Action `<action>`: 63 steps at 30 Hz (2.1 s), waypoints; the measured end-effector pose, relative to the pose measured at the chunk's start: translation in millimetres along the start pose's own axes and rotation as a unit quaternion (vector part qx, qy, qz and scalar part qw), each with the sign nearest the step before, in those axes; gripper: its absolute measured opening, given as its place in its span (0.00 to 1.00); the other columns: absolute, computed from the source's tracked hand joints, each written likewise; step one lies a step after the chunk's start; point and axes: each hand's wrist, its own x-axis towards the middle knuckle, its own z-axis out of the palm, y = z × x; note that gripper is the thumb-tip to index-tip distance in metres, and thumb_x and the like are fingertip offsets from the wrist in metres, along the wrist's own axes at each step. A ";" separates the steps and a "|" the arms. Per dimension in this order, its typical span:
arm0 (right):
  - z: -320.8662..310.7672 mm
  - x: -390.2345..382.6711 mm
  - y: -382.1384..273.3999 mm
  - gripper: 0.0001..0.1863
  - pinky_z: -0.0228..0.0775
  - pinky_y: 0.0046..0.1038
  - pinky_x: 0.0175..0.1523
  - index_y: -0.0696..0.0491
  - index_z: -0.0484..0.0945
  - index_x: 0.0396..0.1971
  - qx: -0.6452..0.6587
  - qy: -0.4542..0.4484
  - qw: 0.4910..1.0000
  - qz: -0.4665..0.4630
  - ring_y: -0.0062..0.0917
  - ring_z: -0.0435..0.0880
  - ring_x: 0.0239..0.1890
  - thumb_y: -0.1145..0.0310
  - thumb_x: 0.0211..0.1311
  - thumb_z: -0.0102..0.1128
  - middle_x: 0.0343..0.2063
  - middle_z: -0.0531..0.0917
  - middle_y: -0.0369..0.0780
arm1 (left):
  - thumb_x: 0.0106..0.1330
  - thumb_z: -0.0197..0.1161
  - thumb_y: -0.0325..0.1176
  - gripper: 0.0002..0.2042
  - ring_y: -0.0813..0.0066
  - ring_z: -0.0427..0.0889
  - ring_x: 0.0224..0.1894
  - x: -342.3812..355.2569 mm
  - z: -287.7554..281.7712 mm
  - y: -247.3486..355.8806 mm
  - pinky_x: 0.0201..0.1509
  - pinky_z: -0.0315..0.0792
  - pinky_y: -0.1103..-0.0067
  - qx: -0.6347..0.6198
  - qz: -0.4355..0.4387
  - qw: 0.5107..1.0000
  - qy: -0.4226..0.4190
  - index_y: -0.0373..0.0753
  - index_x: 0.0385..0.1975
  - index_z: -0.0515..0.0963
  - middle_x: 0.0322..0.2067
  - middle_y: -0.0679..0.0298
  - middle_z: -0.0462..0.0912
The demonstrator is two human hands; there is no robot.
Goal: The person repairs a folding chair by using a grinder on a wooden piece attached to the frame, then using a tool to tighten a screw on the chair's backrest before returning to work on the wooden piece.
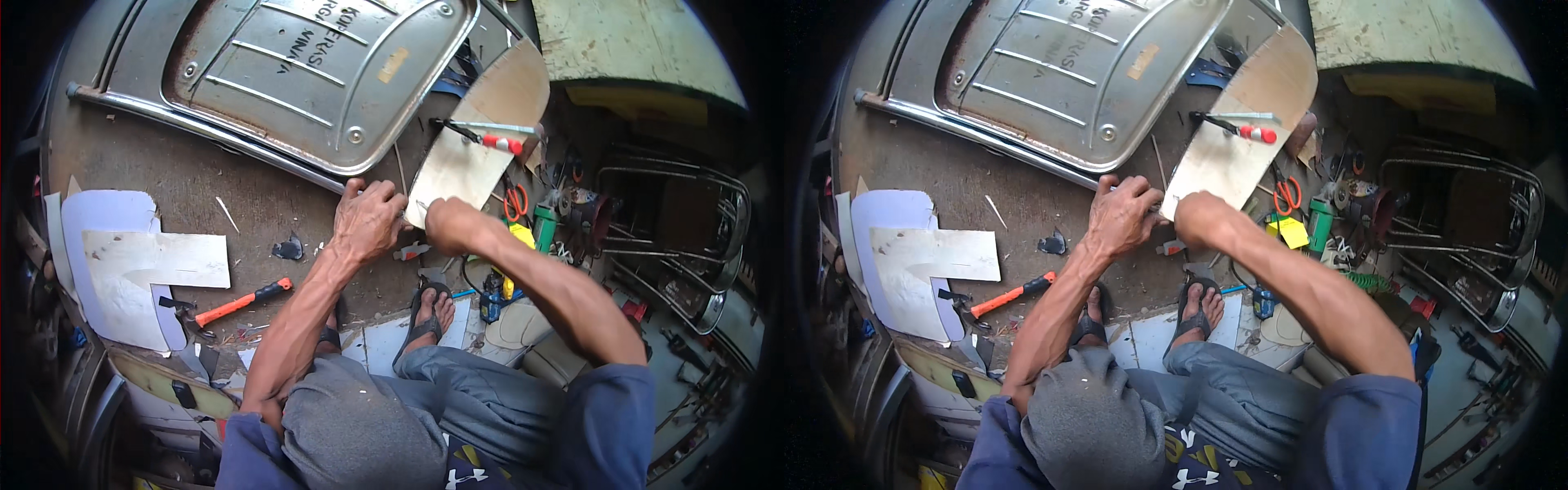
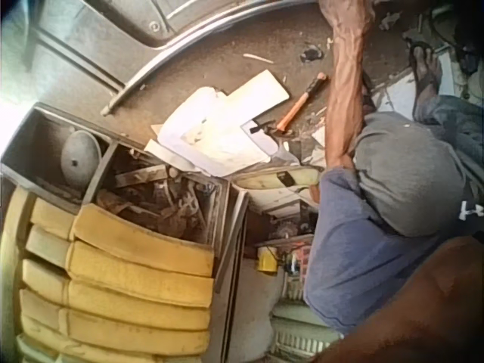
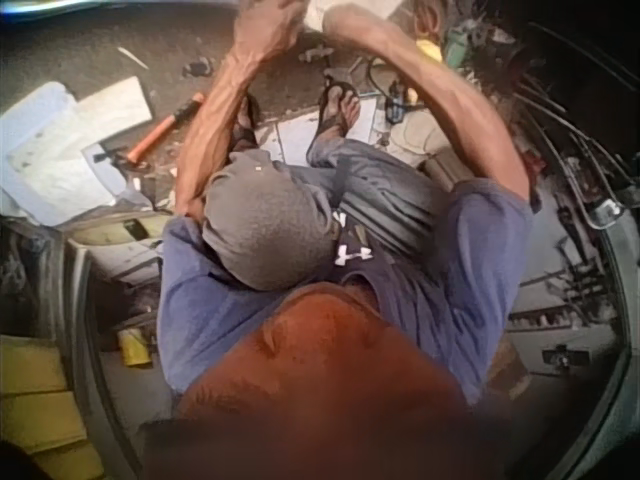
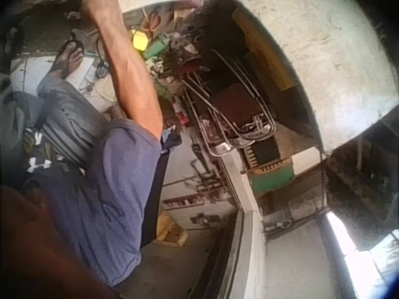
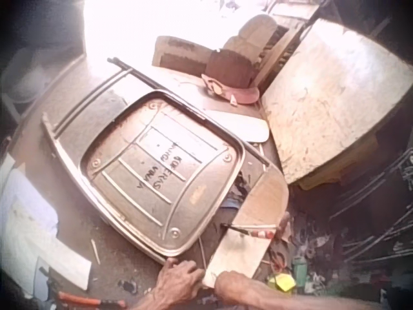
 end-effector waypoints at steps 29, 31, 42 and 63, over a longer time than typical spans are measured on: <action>65.5 41.6 5.9 0.11 0.81 0.49 0.36 0.67 0.76 0.31 -0.078 0.101 0.987 -0.101 0.60 0.86 0.29 0.72 0.64 0.52 0.26 0.84 0.60 | 0.55 0.74 0.38 0.14 0.68 0.80 0.46 -19.2 21.5 -20.3 0.56 0.64 0.67 -0.037 0.000 0.999 0.007 0.45 0.39 0.81 0.35 0.66 0.77; 89.9 23.8 -31.1 0.13 0.80 0.53 0.47 0.68 0.64 0.41 0.181 0.212 0.951 0.132 0.59 0.87 0.36 0.73 0.65 0.51 0.27 0.82 0.67 | 0.54 0.74 0.38 0.15 0.68 0.80 0.46 -20.0 21.6 -21.2 0.56 0.64 0.68 -0.031 -0.003 1.000 0.004 0.45 0.40 0.81 0.36 0.67 0.78; 95.2 28.4 -31.2 0.14 0.82 0.49 0.44 0.71 0.71 0.42 0.197 0.224 0.943 0.148 0.59 0.87 0.39 0.74 0.64 0.54 0.31 0.84 0.63 | 0.54 0.73 0.40 0.12 0.67 0.81 0.45 -18.1 17.7 -20.0 0.54 0.64 0.69 -0.047 0.010 0.998 0.044 0.44 0.34 0.81 0.35 0.64 0.79; 143.7 33.2 -17.5 0.15 0.76 0.58 0.34 0.61 0.67 0.43 0.202 0.366 0.900 0.124 0.62 0.83 0.26 0.63 0.74 0.50 0.20 0.80 0.64 | 0.53 0.75 0.40 0.18 0.69 0.81 0.47 -16.2 15.6 -13.4 0.56 0.62 0.67 -0.012 -0.005 1.000 -0.003 0.47 0.43 0.81 0.37 0.67 0.78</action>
